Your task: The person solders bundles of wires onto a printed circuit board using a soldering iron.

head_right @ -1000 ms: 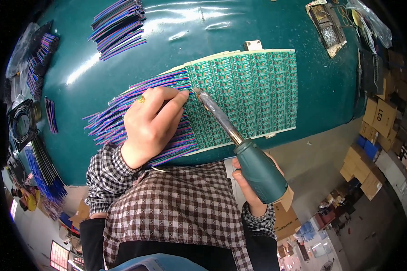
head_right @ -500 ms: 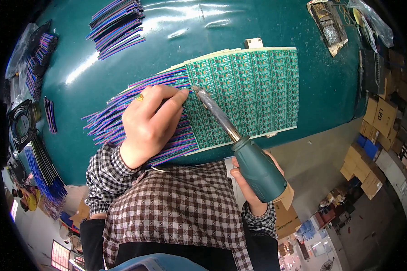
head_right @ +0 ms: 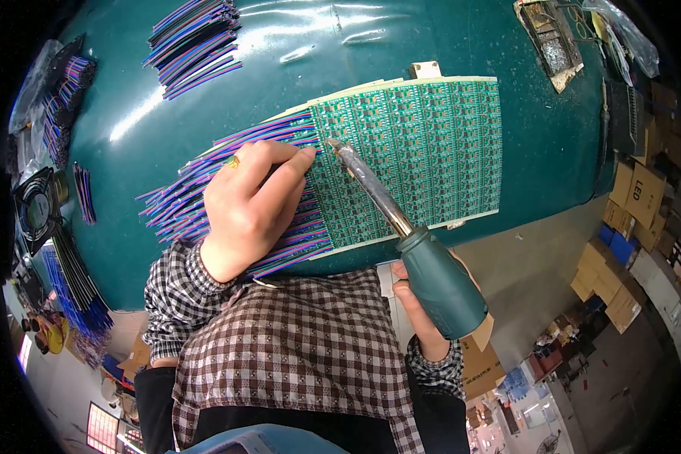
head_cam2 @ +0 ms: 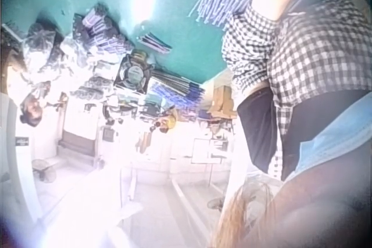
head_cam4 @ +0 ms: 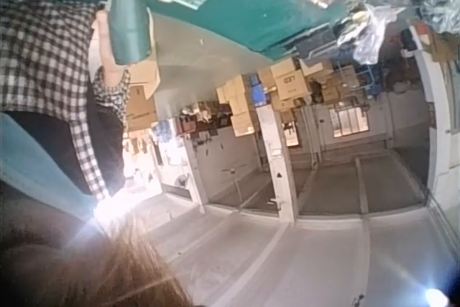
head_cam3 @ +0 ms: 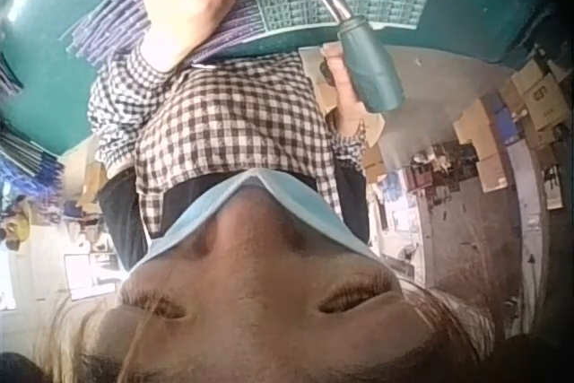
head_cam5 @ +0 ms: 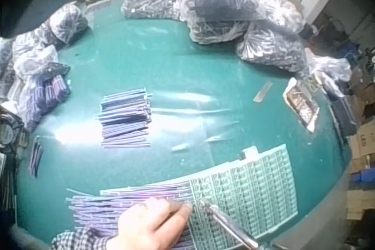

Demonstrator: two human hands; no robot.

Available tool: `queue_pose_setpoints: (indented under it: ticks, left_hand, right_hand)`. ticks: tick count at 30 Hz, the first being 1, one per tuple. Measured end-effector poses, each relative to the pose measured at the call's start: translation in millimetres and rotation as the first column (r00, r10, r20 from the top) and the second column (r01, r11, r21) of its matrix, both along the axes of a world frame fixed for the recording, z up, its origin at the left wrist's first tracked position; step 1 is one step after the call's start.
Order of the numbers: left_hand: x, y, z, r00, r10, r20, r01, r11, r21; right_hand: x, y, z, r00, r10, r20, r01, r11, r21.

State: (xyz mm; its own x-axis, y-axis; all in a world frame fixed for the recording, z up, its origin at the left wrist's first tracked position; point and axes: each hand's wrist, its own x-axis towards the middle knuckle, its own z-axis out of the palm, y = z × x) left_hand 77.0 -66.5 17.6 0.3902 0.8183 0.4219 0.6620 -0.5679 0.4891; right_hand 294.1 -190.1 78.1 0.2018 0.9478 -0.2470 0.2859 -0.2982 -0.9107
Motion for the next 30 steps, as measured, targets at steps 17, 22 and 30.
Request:
queue_pose_setpoints:
  ticks: [17, 22, 30]
  left_hand:
    - [1, 0, -3, 0.998, 0.001, 0.065, -0.004, 0.999, 0.042]
    - [1, 0, -4, 0.997, 0.003, 0.072, -0.006, 0.999, 0.038]
    - [2, -2, -1, 0.999, 0.020, -0.027, -0.019, 0.999, 0.047]
  right_hand:
    - [2, 0, 6, 0.995, -0.016, -0.098, 0.009, 0.998, -0.069]
    - [2, -3, 5, 0.997, -0.007, -0.070, 0.001, 0.997, -0.080]
    - [-1, 0, 6, 0.997, -0.020, -0.074, 0.014, 0.997, -0.080]
